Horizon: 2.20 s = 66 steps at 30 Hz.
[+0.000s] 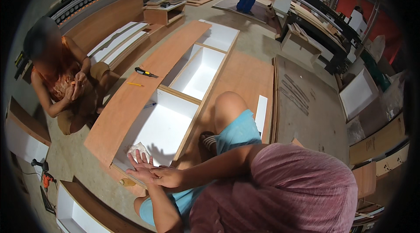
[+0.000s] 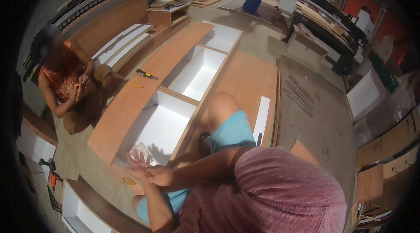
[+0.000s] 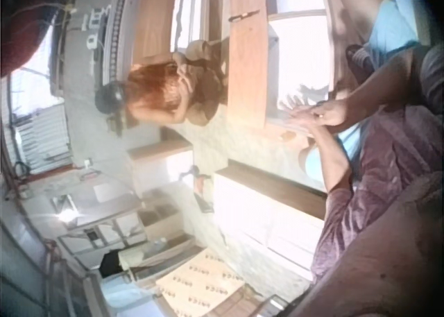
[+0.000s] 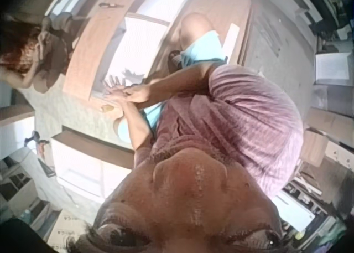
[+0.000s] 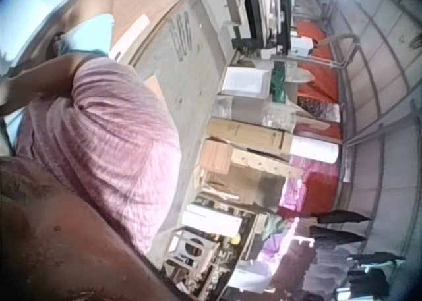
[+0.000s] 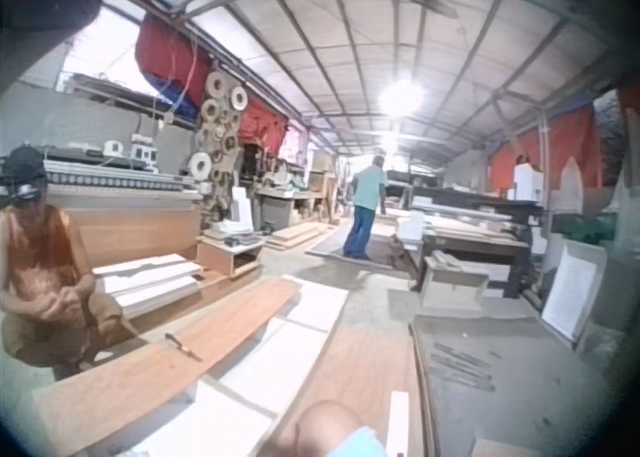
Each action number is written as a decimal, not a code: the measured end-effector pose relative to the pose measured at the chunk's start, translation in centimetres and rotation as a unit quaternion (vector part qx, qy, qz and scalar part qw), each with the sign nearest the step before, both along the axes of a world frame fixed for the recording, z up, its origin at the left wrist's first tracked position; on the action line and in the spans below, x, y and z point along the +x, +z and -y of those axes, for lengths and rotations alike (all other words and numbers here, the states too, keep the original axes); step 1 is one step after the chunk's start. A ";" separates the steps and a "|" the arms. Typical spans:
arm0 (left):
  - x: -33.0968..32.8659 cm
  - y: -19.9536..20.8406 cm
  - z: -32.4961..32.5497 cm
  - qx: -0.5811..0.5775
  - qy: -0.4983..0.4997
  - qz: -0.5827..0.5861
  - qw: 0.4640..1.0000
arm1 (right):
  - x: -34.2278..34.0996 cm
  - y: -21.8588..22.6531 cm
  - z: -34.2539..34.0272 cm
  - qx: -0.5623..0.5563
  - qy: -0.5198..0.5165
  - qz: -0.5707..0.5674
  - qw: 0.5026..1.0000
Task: The person sits on the floor in a workshop and applies a yellow liquid from a bottle onto the edge of a wooden cabinet frame. They then pick up a long white strip and fit it into the edge of the cabinet, pressing it down to secure it.
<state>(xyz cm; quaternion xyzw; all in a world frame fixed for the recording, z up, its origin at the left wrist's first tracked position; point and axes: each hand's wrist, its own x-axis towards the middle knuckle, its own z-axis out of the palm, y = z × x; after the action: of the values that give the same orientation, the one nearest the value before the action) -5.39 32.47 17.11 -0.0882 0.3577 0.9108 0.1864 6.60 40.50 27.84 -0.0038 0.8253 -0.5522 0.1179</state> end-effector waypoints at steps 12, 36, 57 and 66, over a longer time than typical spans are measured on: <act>1.7 -1.4 -2.2 0.199 -0.108 0.011 0.974 | 0.4 -4.4 -1.3 0.215 -0.113 0.000 0.970; 1.9 6.7 -0.7 0.196 -0.167 0.058 0.964 | 2.3 0.4 -9.3 -0.684 -0.156 0.117 0.703; 8.7 0.2 -6.0 -0.723 -0.277 -0.478 0.414 | 27.5 16.6 -33.7 -0.326 -0.411 -0.422 0.739; 8.6 -0.4 -5.9 -0.717 -0.289 -0.462 0.436 | 39.1 -19.8 -30.3 0.092 -0.771 0.056 0.628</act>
<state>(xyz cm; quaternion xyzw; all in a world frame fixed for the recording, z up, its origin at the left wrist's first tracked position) 3.18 38.39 16.75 0.3516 0.9202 0.1275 0.1159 45.73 70.82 8.09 0.6754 0.5652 -0.3620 -0.3056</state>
